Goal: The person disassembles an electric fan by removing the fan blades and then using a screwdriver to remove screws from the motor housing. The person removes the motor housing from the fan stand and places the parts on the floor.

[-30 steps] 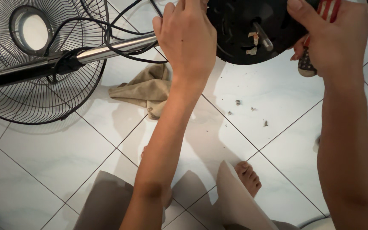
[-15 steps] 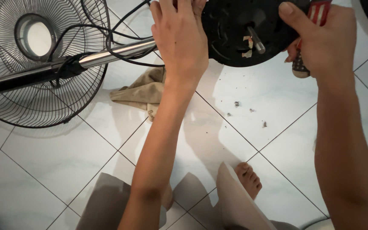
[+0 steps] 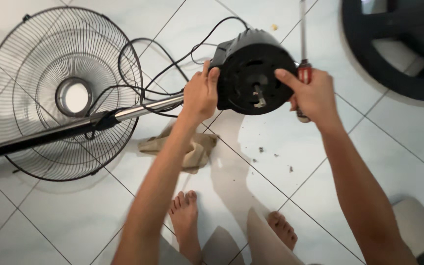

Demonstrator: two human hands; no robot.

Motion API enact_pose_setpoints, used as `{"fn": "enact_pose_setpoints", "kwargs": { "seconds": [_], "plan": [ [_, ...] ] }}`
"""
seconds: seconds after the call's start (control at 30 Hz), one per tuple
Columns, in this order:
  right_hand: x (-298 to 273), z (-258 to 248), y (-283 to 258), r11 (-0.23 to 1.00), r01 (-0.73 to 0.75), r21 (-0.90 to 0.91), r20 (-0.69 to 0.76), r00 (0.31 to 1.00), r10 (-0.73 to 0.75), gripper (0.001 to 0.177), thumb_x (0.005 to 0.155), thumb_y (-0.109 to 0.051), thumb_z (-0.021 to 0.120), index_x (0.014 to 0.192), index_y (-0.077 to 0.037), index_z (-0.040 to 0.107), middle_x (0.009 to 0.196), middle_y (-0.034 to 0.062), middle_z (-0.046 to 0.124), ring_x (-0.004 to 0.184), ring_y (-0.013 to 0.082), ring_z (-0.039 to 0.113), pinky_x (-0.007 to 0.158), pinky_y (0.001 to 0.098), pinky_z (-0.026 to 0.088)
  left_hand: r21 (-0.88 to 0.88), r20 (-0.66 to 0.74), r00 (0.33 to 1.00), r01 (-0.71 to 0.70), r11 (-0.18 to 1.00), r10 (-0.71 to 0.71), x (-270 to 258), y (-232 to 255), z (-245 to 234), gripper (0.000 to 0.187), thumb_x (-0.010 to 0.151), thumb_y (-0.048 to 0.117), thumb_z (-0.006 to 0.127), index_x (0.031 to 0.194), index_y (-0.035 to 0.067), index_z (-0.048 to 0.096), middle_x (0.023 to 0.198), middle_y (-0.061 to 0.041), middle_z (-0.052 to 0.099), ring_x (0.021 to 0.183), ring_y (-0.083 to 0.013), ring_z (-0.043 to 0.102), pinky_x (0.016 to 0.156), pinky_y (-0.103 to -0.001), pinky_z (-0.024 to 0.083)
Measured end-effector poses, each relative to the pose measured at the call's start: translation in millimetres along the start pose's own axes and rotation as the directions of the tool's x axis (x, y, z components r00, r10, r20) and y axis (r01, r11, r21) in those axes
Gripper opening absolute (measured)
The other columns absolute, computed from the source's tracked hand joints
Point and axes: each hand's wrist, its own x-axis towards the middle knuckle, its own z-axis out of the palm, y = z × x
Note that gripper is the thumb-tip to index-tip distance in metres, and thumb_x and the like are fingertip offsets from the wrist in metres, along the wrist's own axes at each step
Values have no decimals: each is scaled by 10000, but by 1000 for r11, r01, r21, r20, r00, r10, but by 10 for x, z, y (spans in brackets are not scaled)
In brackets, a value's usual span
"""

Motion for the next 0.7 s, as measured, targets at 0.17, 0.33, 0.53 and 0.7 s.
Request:
{"fn": "enact_pose_setpoints", "kwargs": {
  "seconds": [0.17,0.33,0.53,0.7],
  "plan": [
    [-55,-36,-123,999,-28,-23,26,999,29,542,894,-446,807,639,-68,514,498,61,554,398,138,550,387,295,450,-46,179,984,0,999,9,131,-172,-87,760,1078,545,208,1464,-73,423,982,-349,609,922,-536,570,814,-565,446],
    [-95,-97,-315,997,-71,-3,88,994,71,579,869,-476,799,632,-33,512,478,92,549,369,172,550,373,328,445,-149,249,968,56,987,-17,260,-229,-40,799,1092,600,224,1460,-91,384,1066,-398,623,1078,-529,599,951,-531,476],
    [-371,-377,-795,965,-204,-163,82,972,219,492,975,-492,593,818,-26,599,607,144,592,444,232,586,415,390,455,-144,263,964,90,985,-50,258,-188,-23,819,1038,635,244,1483,-48,323,1201,-381,557,1094,-536,561,923,-543,456],
    [-798,-602,-1449,724,59,-688,146,988,58,424,1000,-393,509,898,7,609,779,222,670,752,384,666,723,491,500,-169,321,947,59,984,-1,434,-93,16,778,1011,681,314,1333,-20,421,1108,-330,614,1046,-508,568,913,-539,457]
  ]
}}
